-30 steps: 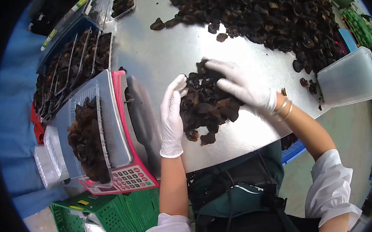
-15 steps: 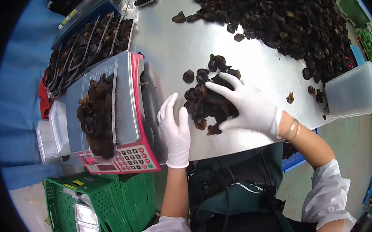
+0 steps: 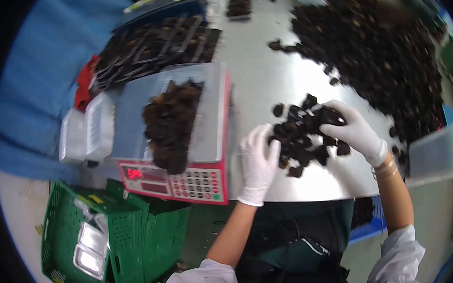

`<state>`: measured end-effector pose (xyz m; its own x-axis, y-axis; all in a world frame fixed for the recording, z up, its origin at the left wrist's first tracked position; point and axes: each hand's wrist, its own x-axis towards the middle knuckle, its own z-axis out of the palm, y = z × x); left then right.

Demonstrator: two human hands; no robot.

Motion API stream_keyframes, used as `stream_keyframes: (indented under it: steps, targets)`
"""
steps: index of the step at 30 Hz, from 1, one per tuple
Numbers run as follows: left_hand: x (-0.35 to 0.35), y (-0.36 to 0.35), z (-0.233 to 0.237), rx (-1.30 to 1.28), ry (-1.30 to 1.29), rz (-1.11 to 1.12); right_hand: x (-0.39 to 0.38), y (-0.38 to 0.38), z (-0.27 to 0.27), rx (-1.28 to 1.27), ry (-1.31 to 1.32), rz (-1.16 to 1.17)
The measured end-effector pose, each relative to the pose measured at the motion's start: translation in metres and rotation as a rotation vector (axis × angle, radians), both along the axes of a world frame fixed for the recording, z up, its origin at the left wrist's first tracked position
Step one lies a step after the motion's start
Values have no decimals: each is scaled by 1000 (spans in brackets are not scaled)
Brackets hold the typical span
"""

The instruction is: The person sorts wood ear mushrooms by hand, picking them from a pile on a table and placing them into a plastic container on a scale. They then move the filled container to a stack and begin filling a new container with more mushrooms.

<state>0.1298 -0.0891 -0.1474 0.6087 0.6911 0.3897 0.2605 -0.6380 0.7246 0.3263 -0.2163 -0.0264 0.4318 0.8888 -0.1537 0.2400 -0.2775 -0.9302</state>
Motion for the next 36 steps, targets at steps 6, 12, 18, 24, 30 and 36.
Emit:
stream_keyframes:
  steps: [6,12,18,24,30,36]
  targets:
    - [0,-2,2,-22,34,24,-36,80,39,103,-57,215]
    - [-1,-2,-4,-25,-20,1,-85,188,72,226,-108,380]
    - [0,-2,-4,-67,-19,8,-97,264,57,313,-238,347]
    - [1,-2,-3,-77,-7,-23,-97,277,54,301,-357,330]
    - [-2,-2,-5,-100,-11,-50,-96,285,38,334,-685,414]
    - [-3,-2,-4,-108,-17,-67,-70,281,46,190,-427,535]
